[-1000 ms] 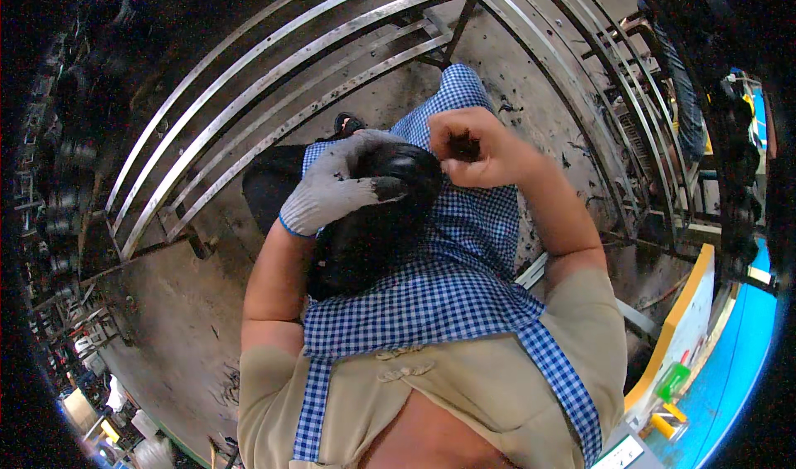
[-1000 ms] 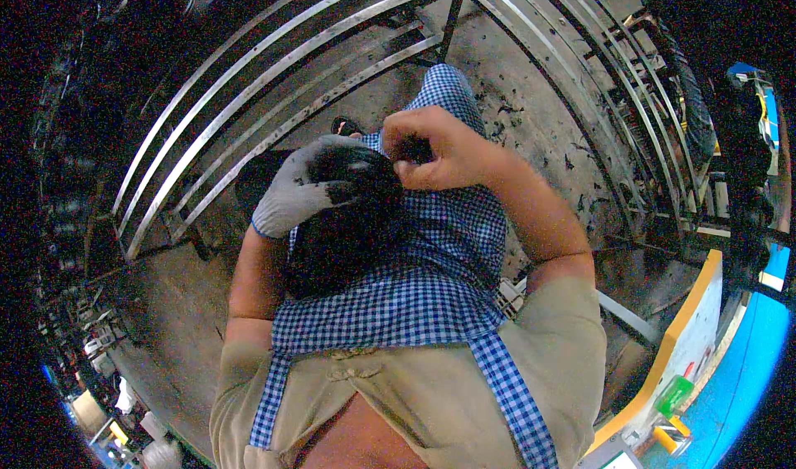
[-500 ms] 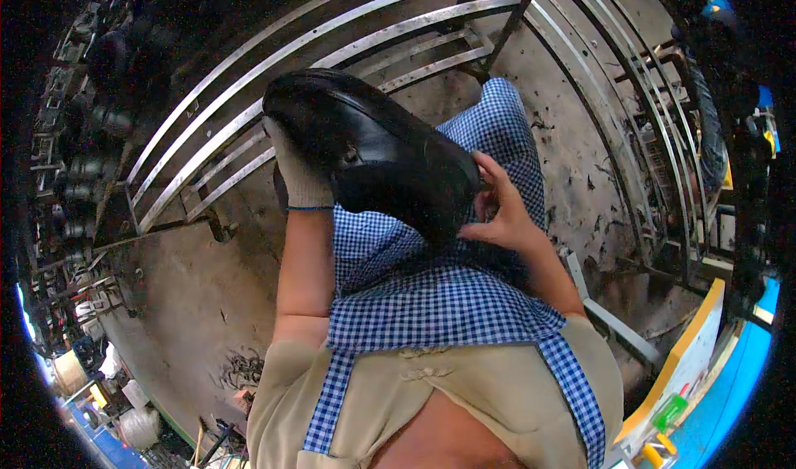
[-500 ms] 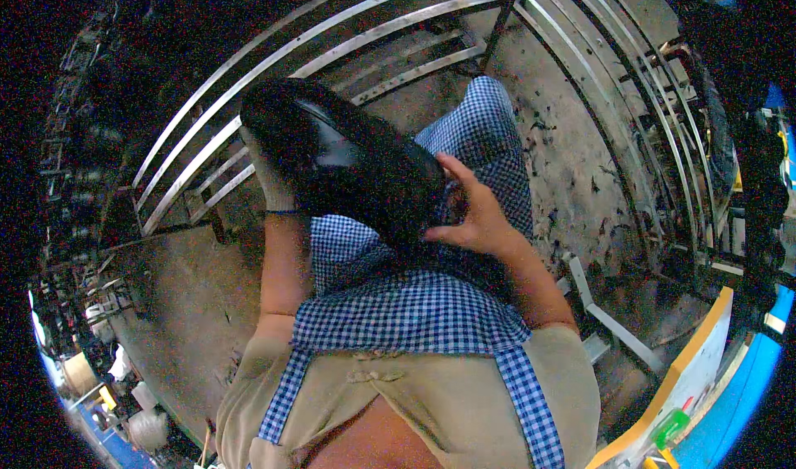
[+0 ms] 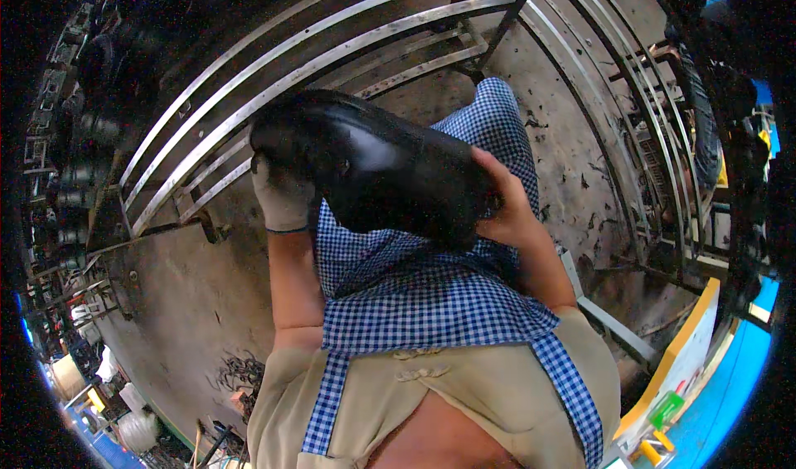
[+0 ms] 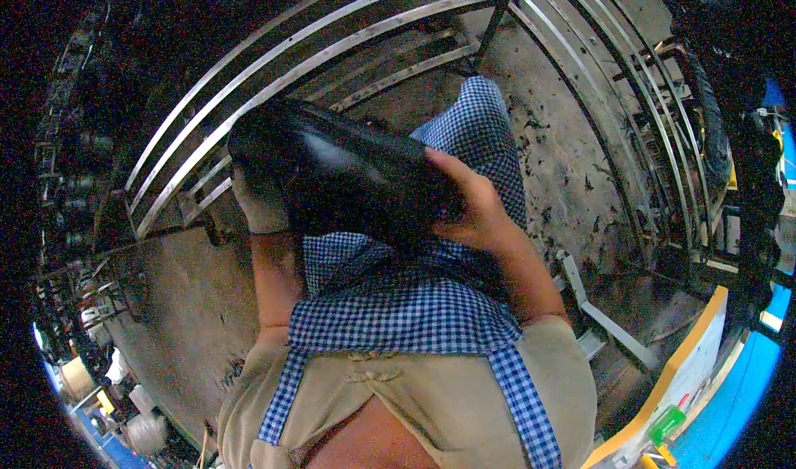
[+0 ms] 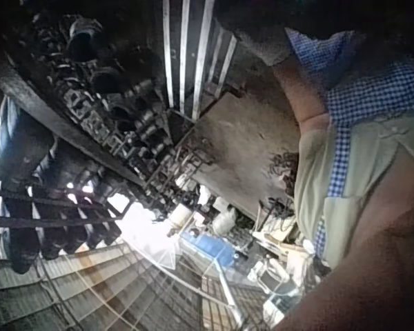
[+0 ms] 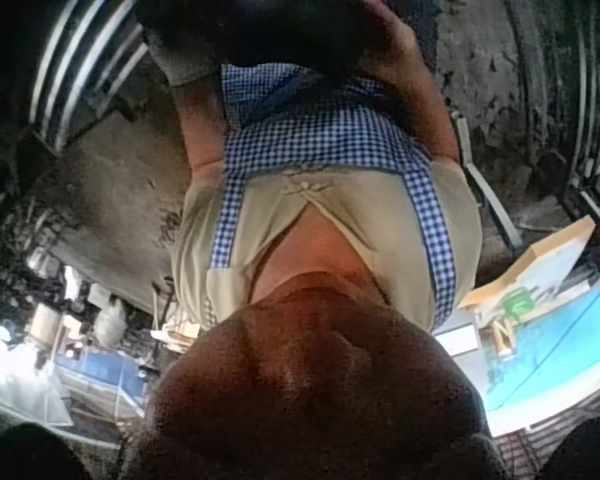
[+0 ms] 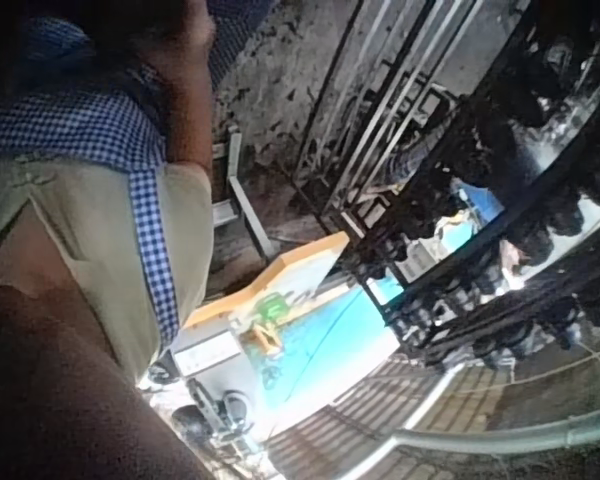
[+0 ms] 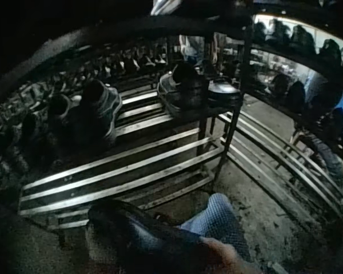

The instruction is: Use a small trimming tool to clean or trim the edges of the soles on manufactured black shoes.

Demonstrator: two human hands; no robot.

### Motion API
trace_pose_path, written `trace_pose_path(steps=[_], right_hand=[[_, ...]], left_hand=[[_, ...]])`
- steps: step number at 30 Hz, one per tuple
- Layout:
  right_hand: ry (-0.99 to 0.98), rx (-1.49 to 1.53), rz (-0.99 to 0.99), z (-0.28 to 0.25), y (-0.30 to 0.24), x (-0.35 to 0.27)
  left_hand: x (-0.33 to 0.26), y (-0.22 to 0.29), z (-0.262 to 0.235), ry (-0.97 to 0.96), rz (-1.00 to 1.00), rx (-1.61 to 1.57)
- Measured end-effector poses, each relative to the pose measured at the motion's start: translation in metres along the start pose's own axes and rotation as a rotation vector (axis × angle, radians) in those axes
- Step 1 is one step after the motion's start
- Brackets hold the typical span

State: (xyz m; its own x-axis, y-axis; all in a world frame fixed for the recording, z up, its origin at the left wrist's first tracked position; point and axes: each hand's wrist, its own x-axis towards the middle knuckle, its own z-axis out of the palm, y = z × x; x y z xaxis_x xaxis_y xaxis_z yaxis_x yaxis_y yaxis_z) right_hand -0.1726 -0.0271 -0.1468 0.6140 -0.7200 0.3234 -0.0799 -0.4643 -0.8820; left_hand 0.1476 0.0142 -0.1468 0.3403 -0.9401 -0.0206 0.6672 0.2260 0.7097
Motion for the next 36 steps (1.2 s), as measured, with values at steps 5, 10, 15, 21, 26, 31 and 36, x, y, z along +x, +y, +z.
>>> trace_pose_path(steps=[5,10,15,21,26,31,36], right_hand=[[0.227,0.386,0.169,0.006,-0.016,0.023],[0.316,0.578,0.312,-0.004,-0.025,0.034],[0.387,0.528,0.377,-0.004,-0.021,0.036],[0.471,0.399,0.526,-0.012,-0.004,0.036],[0.582,0.392,0.656,-0.016,0.002,0.038],[0.491,0.576,0.624,-0.029,0.009,0.02],[0.711,0.659,0.818,-0.043,0.016,-0.007]], left_hand=[[0.0,-0.013,-0.045,0.121,-0.28,0.275],[-0.026,-0.042,-0.04,0.145,-0.575,0.25],[-0.039,-0.048,-0.051,0.324,-0.635,0.416],[-0.035,-0.013,-0.01,0.301,-0.656,0.578],[-0.031,-0.012,-0.011,0.196,-0.509,0.484],[-0.031,-0.003,-0.024,-0.069,-0.04,1.09],[-0.016,0.002,0.032,-0.1,-0.06,0.581]])
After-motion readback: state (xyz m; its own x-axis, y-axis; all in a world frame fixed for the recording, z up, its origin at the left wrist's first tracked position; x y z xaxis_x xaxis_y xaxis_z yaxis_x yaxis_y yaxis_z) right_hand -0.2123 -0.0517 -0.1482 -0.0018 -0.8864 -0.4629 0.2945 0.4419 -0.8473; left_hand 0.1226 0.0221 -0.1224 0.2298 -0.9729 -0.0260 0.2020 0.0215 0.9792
